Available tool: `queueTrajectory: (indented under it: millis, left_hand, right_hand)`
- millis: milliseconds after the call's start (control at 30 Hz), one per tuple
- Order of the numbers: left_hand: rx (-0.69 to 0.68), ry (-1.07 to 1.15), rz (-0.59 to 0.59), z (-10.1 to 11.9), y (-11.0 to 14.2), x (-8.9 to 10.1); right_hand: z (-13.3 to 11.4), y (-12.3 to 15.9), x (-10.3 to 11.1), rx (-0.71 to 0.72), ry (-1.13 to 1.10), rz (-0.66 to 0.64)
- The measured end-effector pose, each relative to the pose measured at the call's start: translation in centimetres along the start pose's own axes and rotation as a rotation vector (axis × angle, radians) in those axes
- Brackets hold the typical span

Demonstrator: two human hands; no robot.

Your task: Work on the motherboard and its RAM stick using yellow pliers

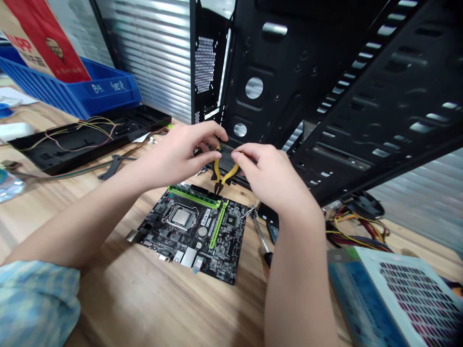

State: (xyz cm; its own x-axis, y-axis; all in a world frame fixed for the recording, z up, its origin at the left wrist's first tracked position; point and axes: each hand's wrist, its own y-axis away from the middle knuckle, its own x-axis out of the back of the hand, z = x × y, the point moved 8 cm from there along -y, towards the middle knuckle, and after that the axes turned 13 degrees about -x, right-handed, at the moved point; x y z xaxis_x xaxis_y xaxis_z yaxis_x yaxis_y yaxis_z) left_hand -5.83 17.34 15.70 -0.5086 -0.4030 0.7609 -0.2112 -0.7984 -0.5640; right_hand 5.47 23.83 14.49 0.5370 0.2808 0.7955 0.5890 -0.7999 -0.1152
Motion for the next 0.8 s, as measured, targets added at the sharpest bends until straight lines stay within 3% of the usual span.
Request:
queueTrajectory:
  millis: [367, 800]
  left_hand:
    - [0.015, -0.033, 0.040, 0.03, 0.11, 0.31]
    - [0.047, -0.053, -0.002, -0.51, 0.20, 0.22]
  right_hand:
    - [-0.06, -0.04, 0.56, -0.020, 0.029, 0.028]
    - [0.39, 0.09, 0.60, 0.009, 0.017, 0.030]
